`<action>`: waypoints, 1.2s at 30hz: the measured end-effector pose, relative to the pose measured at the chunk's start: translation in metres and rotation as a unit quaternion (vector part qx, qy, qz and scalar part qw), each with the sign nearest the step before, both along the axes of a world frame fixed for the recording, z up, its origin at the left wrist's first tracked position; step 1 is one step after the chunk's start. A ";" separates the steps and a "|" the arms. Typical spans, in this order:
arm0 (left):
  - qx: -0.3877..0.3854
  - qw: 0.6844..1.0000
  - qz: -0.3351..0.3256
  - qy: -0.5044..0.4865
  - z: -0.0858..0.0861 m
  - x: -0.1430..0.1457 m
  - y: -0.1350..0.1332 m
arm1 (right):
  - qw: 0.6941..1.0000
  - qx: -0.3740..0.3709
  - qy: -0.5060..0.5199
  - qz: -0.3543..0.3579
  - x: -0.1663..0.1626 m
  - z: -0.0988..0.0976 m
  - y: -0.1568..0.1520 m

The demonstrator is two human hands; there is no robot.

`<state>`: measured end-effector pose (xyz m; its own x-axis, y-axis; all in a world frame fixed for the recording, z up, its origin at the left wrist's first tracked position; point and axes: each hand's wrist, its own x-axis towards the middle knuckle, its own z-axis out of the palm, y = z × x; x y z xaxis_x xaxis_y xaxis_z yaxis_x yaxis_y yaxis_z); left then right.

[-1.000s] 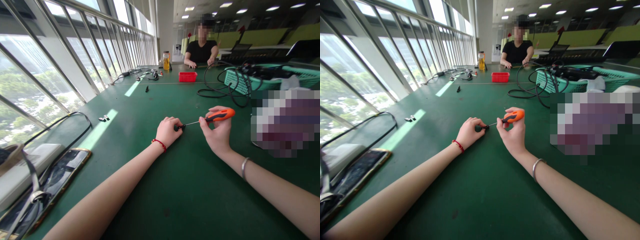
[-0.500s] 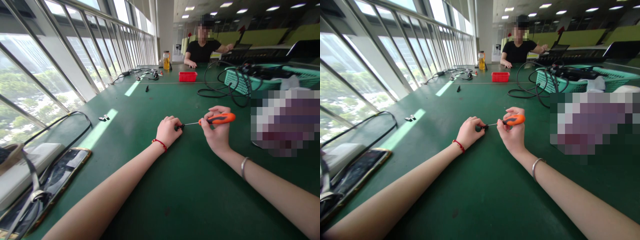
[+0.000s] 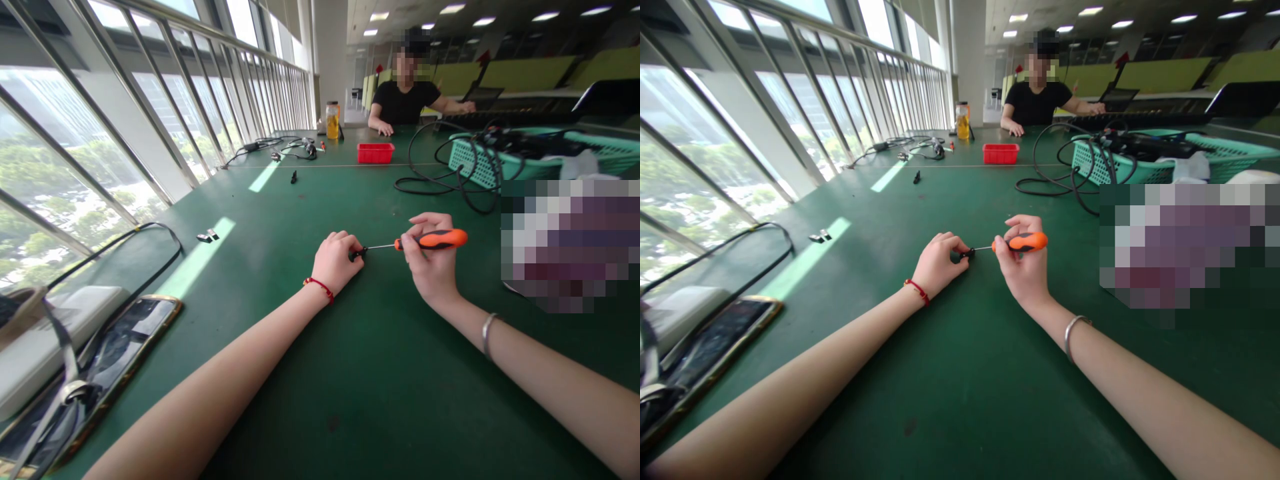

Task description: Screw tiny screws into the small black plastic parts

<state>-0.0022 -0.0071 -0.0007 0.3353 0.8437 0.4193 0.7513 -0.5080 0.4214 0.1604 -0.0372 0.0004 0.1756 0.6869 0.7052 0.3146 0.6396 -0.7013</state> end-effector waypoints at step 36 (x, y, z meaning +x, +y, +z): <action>-0.010 1.000 0.006 -0.015 0.000 0.000 0.001 | 1.000 0.008 -0.022 -0.019 0.000 0.002 -0.002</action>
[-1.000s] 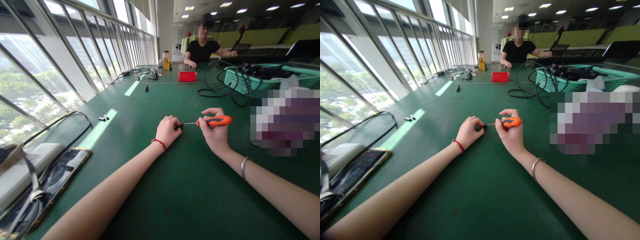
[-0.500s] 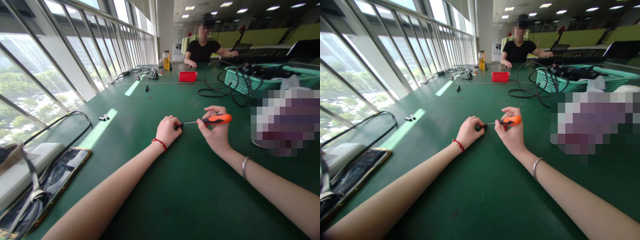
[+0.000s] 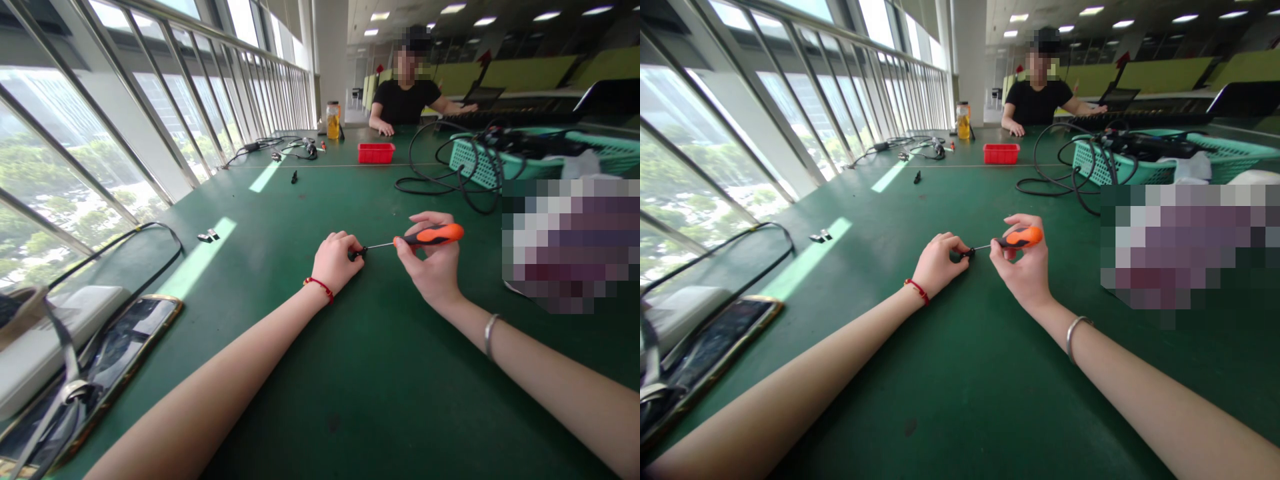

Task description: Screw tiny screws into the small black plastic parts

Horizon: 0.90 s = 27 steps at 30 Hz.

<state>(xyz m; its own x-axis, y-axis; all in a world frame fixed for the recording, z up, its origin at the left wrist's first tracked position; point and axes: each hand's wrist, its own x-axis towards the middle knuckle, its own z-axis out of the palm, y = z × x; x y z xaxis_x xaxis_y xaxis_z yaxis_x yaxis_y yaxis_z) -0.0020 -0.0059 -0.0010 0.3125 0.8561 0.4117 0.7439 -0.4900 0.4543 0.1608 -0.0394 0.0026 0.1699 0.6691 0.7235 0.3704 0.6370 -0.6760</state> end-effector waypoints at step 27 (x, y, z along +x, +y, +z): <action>-0.008 1.000 0.017 -0.001 0.001 0.000 -0.001 | 0.985 -0.064 -0.153 -0.051 0.005 -0.001 0.002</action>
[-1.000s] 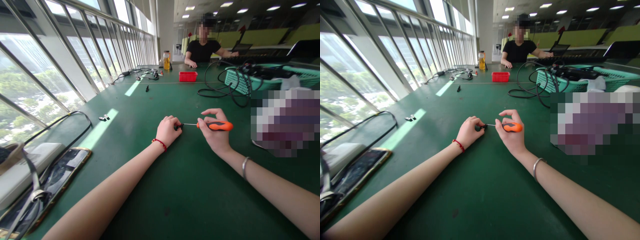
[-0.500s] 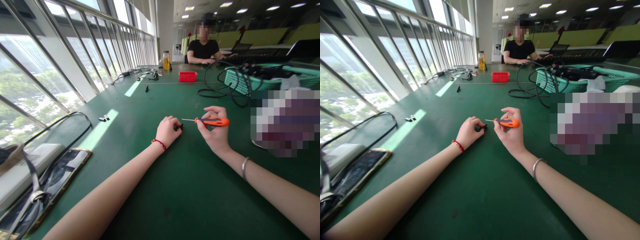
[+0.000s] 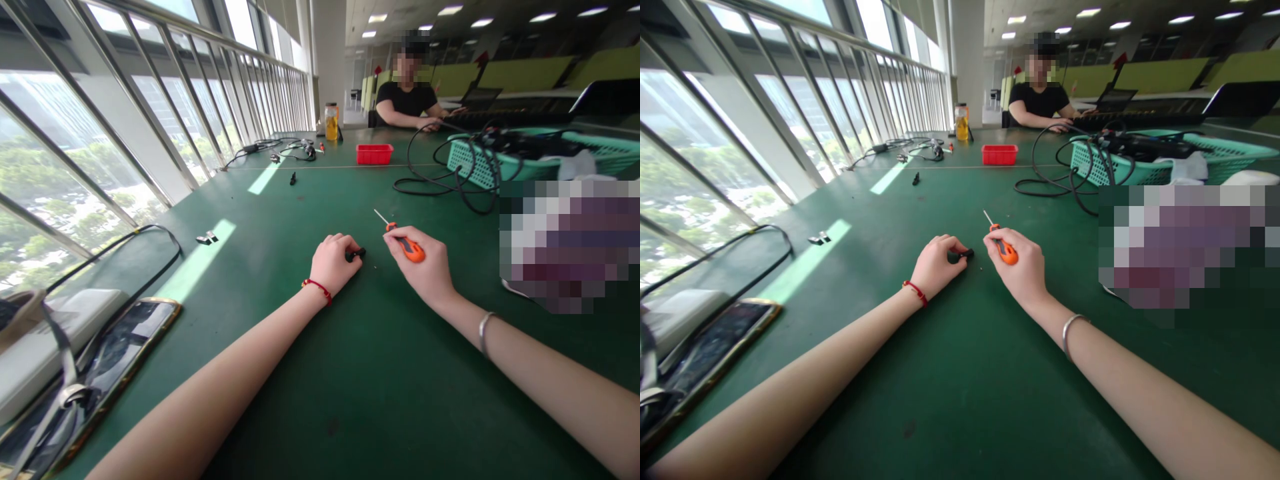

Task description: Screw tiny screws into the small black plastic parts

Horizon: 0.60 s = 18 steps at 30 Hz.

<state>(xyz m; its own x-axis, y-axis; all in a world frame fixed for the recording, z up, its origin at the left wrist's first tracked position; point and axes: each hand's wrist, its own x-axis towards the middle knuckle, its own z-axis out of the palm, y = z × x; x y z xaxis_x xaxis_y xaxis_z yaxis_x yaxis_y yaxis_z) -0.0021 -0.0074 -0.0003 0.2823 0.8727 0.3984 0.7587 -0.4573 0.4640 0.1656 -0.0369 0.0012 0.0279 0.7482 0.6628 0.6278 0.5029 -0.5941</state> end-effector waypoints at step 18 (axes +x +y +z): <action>-0.016 1.000 0.003 -0.008 0.001 -0.001 -0.001 | 0.959 -0.142 -0.246 0.024 0.013 -0.011 0.008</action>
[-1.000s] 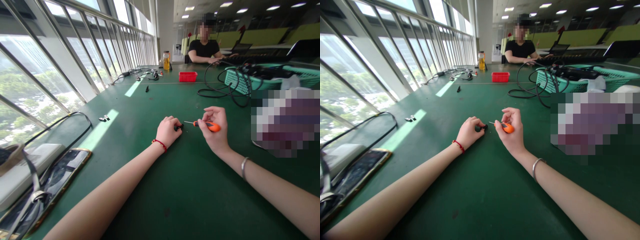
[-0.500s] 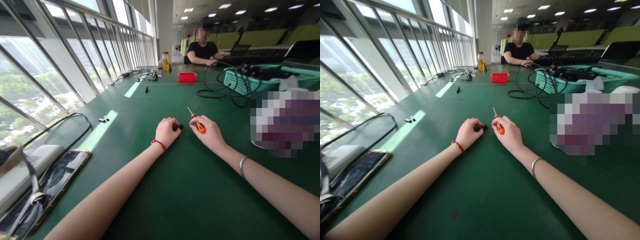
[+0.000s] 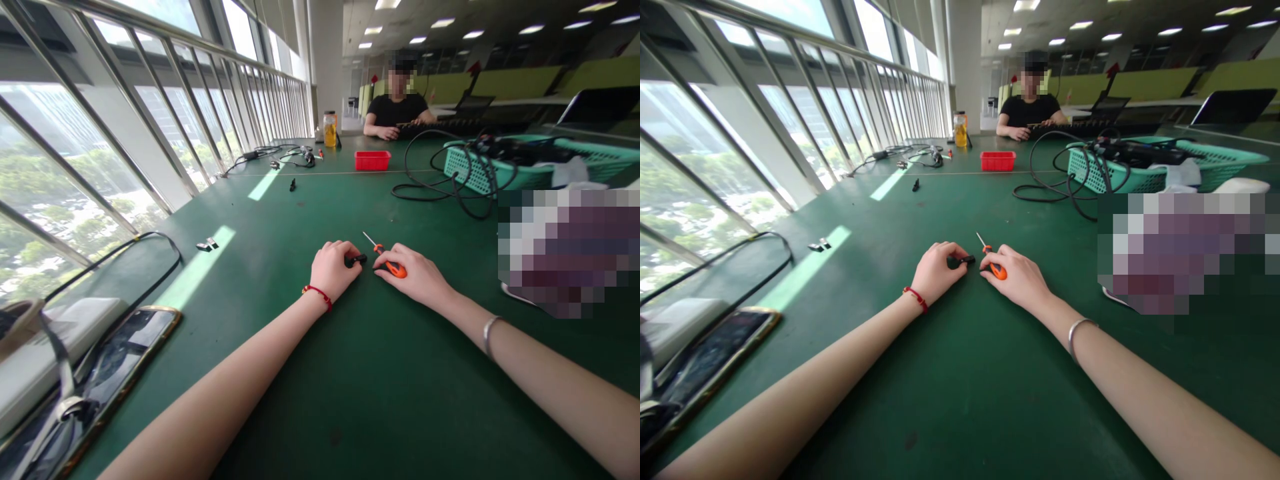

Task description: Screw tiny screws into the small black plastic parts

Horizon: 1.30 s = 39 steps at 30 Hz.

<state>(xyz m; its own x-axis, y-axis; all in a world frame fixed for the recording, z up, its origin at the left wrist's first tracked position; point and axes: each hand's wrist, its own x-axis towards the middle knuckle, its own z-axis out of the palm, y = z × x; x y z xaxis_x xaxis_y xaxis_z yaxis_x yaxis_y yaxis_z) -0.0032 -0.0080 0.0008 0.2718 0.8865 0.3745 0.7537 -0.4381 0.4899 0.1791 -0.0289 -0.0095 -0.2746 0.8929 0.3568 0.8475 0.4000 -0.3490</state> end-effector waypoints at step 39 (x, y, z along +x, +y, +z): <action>0.019 0.999 -0.029 0.019 0.000 0.001 0.000 | 1.000 -0.017 -0.001 0.013 0.003 0.001 0.006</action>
<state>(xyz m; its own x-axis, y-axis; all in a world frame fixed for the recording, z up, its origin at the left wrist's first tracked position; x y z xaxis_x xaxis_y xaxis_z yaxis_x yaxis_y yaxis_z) -0.0024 -0.0082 0.0010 0.3363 0.8540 0.3970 0.7441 -0.4993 0.4437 0.1825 -0.0227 -0.0082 -0.2978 0.8970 0.3266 0.8376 0.4096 -0.3613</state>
